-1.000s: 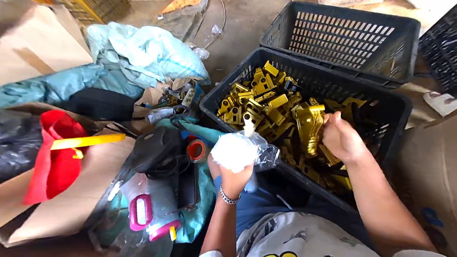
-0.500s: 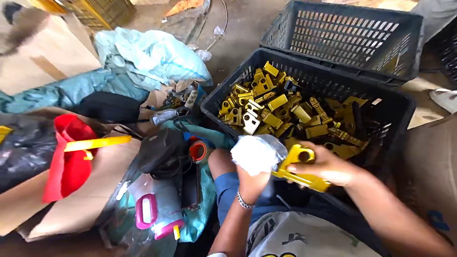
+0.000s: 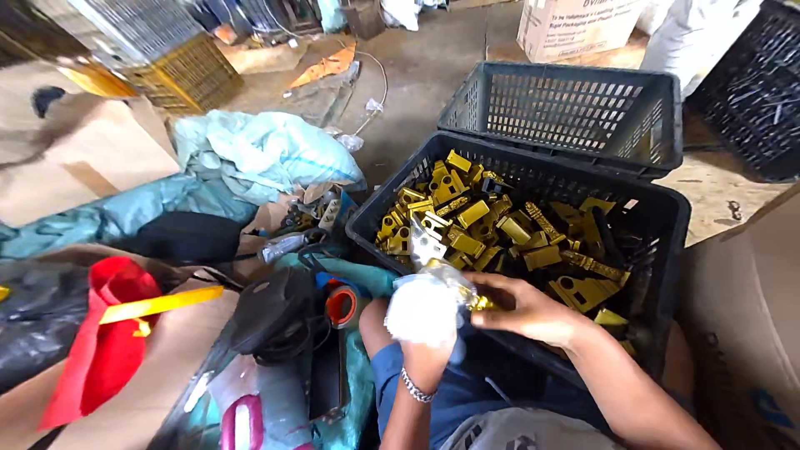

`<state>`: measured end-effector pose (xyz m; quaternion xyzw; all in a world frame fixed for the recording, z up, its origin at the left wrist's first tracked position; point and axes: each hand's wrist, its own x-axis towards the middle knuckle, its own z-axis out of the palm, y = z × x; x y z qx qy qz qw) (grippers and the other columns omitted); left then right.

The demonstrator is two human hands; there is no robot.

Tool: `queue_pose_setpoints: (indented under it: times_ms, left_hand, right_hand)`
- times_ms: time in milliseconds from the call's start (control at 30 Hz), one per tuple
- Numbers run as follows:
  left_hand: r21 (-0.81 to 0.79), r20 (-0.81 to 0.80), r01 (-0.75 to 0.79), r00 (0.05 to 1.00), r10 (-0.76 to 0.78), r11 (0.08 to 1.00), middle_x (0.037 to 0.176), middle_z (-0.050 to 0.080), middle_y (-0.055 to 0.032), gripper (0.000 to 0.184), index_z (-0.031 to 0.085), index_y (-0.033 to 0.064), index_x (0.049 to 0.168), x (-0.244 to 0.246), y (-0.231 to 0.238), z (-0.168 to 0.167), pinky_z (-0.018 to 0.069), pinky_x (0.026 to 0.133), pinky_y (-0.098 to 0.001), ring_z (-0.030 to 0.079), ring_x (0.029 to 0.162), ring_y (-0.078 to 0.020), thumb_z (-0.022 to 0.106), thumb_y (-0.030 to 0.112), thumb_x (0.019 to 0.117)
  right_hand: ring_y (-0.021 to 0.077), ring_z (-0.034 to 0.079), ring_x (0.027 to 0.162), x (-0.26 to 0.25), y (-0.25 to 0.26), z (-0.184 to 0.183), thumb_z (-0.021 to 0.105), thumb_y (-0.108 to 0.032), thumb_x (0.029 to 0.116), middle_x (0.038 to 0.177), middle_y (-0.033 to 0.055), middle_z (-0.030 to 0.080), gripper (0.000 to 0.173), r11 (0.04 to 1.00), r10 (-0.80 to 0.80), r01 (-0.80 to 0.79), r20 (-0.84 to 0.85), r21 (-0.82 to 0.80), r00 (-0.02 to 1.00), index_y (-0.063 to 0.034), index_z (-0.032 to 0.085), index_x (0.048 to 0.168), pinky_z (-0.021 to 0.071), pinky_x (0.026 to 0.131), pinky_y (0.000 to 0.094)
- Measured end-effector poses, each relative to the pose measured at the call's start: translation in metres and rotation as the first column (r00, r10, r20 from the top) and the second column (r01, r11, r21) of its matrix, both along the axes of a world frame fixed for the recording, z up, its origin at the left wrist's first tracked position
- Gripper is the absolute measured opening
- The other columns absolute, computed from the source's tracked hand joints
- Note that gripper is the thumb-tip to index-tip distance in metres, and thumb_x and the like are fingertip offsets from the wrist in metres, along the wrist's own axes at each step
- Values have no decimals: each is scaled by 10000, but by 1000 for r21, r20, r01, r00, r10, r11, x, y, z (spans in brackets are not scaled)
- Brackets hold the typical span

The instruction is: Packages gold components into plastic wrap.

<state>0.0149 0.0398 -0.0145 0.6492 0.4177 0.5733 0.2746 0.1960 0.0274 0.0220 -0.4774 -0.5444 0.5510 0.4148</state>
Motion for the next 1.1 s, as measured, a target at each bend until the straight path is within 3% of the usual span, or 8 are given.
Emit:
queue_pose_setpoints:
  times_ms: [167,300,367,433,533,767,967,1100]
  left_hand:
    - [-158,131,564,825,-549,810,1018,728,75,381,663,19,1108,-10,-40,30,530,904,-139,633,998,101,822,182,802]
    - [-233,335,524,834,-439,819,1050,752,164,178,729,262,1137,-48,-31,29,574,906,-206,682,995,48,680,234,968]
    - [-220,274,459,876,-397,861,1024,749,135,220,688,169,1119,-50,-21,16,590,895,-233,691,980,23,685,88,914]
    - [-155,123,360,931,-343,920,993,750,109,332,680,50,1069,-34,-17,5,575,896,-170,671,980,78,813,84,766]
    - [-154,-67,243,964,-256,958,953,731,-93,476,656,-138,1042,-17,-28,-3,524,910,-173,662,959,14,841,195,757]
    - [-466,492,692,720,-489,551,1014,766,114,352,760,182,1064,-34,-40,19,585,900,-220,704,967,5,873,83,745]
    - [-559,566,586,787,-247,587,851,724,50,479,578,34,1338,-24,-21,27,552,603,-182,641,657,-12,660,-4,868]
    - [-536,642,607,744,-185,587,822,719,28,428,565,23,1335,-13,-24,29,543,565,-181,628,608,-21,596,-14,910]
  right_hand:
    - [3,616,905,18,-8,-9,762,-186,819,1026,35,668,364,963,-39,-10,174,269,984,-5,646,1114,532,812,195]
    - [58,673,865,72,-1,13,657,-106,910,946,-30,697,141,914,-369,391,-177,107,912,-79,633,1046,584,811,267]
    - [172,719,973,76,15,15,518,-80,1019,1128,72,679,251,846,-517,529,-352,-70,780,-28,479,1261,616,902,349]
    - [222,705,1053,51,13,9,615,-120,979,1263,142,652,460,944,-329,320,-240,-77,913,27,438,1378,599,940,388]
    - [40,676,914,1,-9,-9,728,-145,920,1019,11,712,242,998,31,-24,-110,66,993,19,701,1096,584,839,238]
    - [-43,540,554,-3,-39,-15,552,-192,1039,682,-134,591,231,990,-136,124,-200,-71,970,-162,620,820,480,524,153]
    - [2,664,707,8,-41,-8,543,-63,1007,818,-106,707,188,996,-86,77,-386,-38,919,-150,703,959,585,674,206]
    - [121,722,928,10,-33,-17,477,-289,1077,1042,18,749,270,987,-81,-26,-636,-157,768,-126,675,1162,602,864,301]
